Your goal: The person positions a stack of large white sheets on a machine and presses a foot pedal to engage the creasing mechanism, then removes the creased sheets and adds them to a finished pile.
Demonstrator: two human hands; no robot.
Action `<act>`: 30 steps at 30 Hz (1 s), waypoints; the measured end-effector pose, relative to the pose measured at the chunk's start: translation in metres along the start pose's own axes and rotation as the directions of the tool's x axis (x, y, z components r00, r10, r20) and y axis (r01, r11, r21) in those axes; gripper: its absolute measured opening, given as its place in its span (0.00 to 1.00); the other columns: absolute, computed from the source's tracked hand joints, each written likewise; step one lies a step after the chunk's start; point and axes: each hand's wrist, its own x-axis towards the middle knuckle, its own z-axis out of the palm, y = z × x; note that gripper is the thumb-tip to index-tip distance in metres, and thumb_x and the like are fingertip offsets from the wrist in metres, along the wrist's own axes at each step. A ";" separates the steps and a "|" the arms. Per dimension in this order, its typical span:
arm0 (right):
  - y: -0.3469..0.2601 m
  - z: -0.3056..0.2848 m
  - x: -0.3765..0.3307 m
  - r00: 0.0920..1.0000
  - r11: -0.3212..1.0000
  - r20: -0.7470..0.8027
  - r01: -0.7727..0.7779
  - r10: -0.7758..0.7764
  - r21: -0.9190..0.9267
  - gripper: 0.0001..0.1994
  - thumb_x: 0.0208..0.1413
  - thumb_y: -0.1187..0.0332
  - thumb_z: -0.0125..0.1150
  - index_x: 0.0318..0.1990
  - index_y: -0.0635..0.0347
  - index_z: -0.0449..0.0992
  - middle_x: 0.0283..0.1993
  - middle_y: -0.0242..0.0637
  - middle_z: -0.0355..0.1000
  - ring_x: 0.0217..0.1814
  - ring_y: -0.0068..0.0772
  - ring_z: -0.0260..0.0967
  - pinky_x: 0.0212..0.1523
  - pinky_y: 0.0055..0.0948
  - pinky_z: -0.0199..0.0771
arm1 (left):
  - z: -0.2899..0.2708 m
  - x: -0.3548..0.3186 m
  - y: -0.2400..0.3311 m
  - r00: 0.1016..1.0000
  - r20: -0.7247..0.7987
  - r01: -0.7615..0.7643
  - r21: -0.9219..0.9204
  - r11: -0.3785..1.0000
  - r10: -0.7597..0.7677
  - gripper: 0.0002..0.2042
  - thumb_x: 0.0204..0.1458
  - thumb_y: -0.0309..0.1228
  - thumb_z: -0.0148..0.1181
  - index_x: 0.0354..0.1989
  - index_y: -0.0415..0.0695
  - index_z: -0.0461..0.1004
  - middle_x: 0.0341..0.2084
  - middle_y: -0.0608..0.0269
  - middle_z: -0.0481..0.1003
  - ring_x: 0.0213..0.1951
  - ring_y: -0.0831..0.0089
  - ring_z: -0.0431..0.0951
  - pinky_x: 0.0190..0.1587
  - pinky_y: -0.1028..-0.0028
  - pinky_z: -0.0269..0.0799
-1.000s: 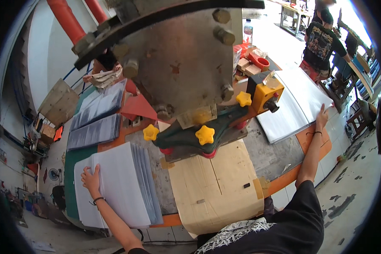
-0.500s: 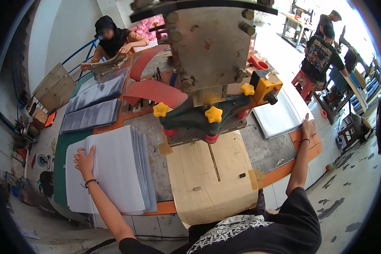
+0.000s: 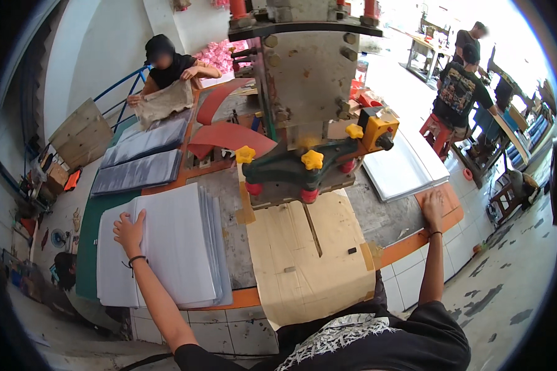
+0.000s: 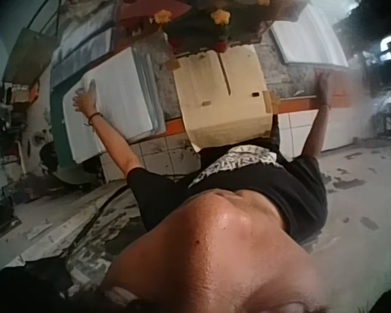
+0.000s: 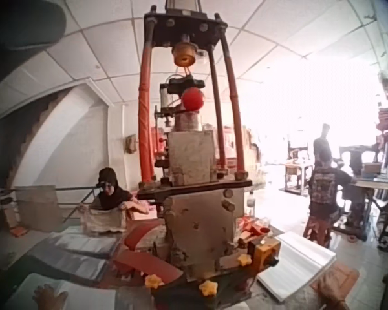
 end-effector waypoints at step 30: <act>-0.095 -0.077 -0.165 0.997 0.950 -0.063 0.053 -0.036 0.309 0.27 0.63 0.49 0.58 0.64 0.52 0.71 0.76 0.53 0.52 0.80 0.64 0.37 0.76 0.58 0.33 | -0.005 0.005 -0.001 0.971 0.184 -0.156 0.006 0.988 0.153 0.39 0.57 0.68 0.44 0.74 0.64 0.55 0.72 0.48 0.57 0.71 0.48 0.57 0.67 0.39 0.49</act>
